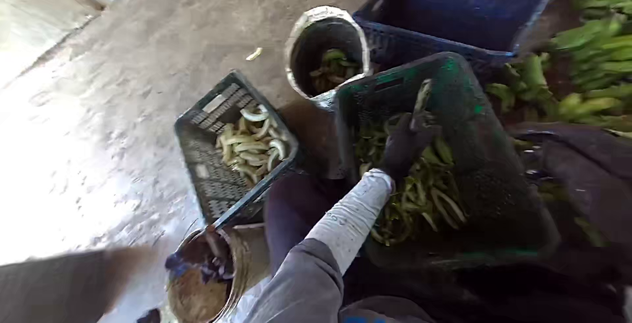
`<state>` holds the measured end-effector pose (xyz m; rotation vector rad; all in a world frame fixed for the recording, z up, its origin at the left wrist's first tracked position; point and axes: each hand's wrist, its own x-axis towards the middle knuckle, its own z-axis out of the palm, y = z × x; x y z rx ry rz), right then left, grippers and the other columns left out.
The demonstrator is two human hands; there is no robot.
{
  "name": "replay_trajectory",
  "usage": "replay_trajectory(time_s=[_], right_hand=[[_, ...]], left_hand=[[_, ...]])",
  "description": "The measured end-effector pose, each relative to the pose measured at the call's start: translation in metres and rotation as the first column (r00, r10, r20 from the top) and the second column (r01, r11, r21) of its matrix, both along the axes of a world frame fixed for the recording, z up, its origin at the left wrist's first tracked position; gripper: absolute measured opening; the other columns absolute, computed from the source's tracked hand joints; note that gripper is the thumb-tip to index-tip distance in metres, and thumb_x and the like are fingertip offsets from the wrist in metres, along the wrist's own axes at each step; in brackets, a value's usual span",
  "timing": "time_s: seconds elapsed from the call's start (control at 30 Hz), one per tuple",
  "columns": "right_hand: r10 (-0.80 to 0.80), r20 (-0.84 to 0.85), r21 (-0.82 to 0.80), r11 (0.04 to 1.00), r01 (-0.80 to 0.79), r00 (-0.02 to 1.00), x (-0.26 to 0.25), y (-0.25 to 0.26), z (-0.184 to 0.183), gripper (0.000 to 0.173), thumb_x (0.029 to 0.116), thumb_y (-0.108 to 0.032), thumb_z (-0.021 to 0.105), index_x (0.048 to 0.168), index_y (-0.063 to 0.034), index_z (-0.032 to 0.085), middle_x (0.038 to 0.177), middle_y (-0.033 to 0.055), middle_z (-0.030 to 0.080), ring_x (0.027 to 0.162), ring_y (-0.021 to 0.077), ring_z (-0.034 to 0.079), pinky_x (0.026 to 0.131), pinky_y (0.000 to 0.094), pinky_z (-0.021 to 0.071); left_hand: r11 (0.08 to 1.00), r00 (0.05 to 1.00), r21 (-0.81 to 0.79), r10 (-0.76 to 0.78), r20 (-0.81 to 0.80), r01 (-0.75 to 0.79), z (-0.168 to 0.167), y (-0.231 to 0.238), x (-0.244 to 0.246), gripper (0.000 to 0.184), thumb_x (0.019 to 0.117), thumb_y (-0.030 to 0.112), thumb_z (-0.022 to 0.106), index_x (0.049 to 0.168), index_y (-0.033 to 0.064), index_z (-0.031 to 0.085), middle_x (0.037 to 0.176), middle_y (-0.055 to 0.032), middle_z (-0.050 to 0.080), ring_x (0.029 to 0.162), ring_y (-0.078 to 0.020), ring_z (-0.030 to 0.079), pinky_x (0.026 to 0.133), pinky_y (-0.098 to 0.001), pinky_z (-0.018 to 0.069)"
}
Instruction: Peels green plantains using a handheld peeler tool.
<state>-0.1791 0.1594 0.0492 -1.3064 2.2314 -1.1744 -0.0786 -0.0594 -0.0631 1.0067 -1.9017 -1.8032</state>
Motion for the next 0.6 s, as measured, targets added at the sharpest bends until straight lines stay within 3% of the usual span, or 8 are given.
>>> replay_trajectory(time_s=[0.07, 0.13, 0.2, 0.27, 0.37, 0.43, 0.5, 0.6], right_hand=[[-0.031, -0.152, 0.033, 0.999, 0.037, 0.988, -0.008, 0.010, -0.006, 0.037, 0.1063, -0.027, 0.045, 0.130, -0.0080, 0.066, 0.119, 0.0108, 0.069, 0.105, 0.0201, 0.067, 0.090, 0.0445, 0.0556], [-0.095, -0.225, 0.005, 0.995, 0.098, 0.970, -0.016, 0.022, -0.013, 0.037, 0.1052, -0.028, 0.044, 0.129, -0.0112, 0.067, 0.113, 0.0081, 0.070, 0.098, 0.0192, 0.067, 0.083, 0.0429, 0.0566], [-0.175, -0.190, -0.020, 0.984, 0.175, 0.966, -0.023, 0.035, -0.014, 0.036, 0.1053, -0.027, 0.045, 0.130, -0.0122, 0.066, 0.108, 0.0057, 0.069, 0.088, 0.0134, 0.065, 0.074, 0.0346, 0.0557], [-0.229, -0.136, -0.002, 0.973, 0.231, 0.964, -0.028, 0.047, -0.011, 0.036, 0.1061, -0.026, 0.044, 0.133, -0.0138, 0.065, 0.112, 0.0034, 0.069, 0.090, 0.0097, 0.066, 0.075, 0.0310, 0.0562], [-0.275, -0.113, 0.015, 0.960, 0.278, 0.955, -0.036, 0.055, -0.012, 0.037, 0.1052, -0.028, 0.041, 0.131, -0.0156, 0.065, 0.095, -0.0025, 0.066, 0.075, 0.0054, 0.060, 0.062, 0.0265, 0.0516], [-0.302, -0.111, 0.031, 0.951, 0.307, 0.947, -0.035, 0.059, -0.012, 0.035, 0.1043, -0.027, 0.043, 0.129, -0.0169, 0.067, 0.098, -0.0049, 0.068, 0.081, 0.0019, 0.061, 0.066, 0.0224, 0.0520], [-0.306, -0.103, 0.034, 0.950, 0.310, 0.947, -0.035, 0.060, -0.012, 0.034, 0.1039, -0.026, 0.045, 0.128, -0.0152, 0.068, 0.103, -0.0036, 0.069, 0.087, 0.0028, 0.063, 0.071, 0.0232, 0.0529], [-0.308, -0.072, -0.016, 0.951, 0.308, 0.949, -0.036, 0.060, -0.017, 0.032, 0.1021, -0.023, 0.049, 0.125, -0.0120, 0.068, 0.100, -0.0022, 0.068, 0.082, 0.0036, 0.062, 0.068, 0.0236, 0.0537]], left_hand=[[0.995, 0.990, 0.101, -0.010, 0.143, -0.005, -0.045, 0.013, -0.017, 0.049, 0.0986, 0.028, 0.068, 0.139, 0.0039, 0.055, 0.118, -0.0198, 0.067, 0.100, -0.0273, 0.068, 0.088, -0.0472, 0.0573], [0.993, 0.962, 0.097, 0.034, 0.271, -0.063, -0.089, 0.019, -0.026, 0.042, 0.1005, 0.028, 0.066, 0.134, 0.0036, 0.060, 0.113, -0.0175, 0.068, 0.094, -0.0246, 0.067, 0.084, -0.0436, 0.0572], [0.998, 0.892, -0.035, -0.022, 0.452, 0.043, -0.115, 0.022, -0.029, 0.046, 0.1039, 0.032, 0.059, 0.140, 0.0032, 0.056, 0.119, -0.0217, 0.067, 0.105, -0.0324, 0.067, 0.093, -0.0521, 0.0552], [0.964, 0.805, -0.127, -0.121, 0.581, 0.236, -0.123, 0.034, -0.034, 0.048, 0.1054, 0.035, 0.055, 0.142, 0.0042, 0.053, 0.121, -0.0269, 0.066, 0.111, -0.0426, 0.065, 0.096, -0.0631, 0.0502], [0.900, 0.803, -0.149, -0.278, 0.527, 0.409, -0.143, 0.053, -0.050, 0.047, 0.1043, 0.029, 0.059, 0.146, 0.0078, 0.051, 0.126, -0.0242, 0.065, 0.110, -0.0400, 0.065, 0.095, -0.0595, 0.0522], [0.847, 0.803, -0.186, -0.367, 0.470, 0.497, -0.167, 0.063, -0.065, 0.058, 0.1018, 0.025, 0.064, 0.152, 0.0039, 0.043, 0.143, -0.0239, 0.056, 0.126, -0.0387, 0.059, 0.106, -0.0567, 0.0471], [0.846, 0.799, -0.141, -0.413, 0.436, 0.514, -0.191, 0.072, -0.074, 0.064, 0.1013, 0.029, 0.064, 0.155, 0.0062, 0.039, 0.149, -0.0221, 0.051, 0.133, -0.0374, 0.055, 0.110, -0.0583, 0.0440], [0.853, 0.809, -0.105, -0.435, 0.395, 0.511, -0.206, 0.076, -0.074, 0.051, 0.1037, 0.033, 0.060, 0.149, 0.0112, 0.052, 0.144, -0.0145, 0.058, 0.129, -0.0302, 0.058, 0.108, -0.0532, 0.0470]])
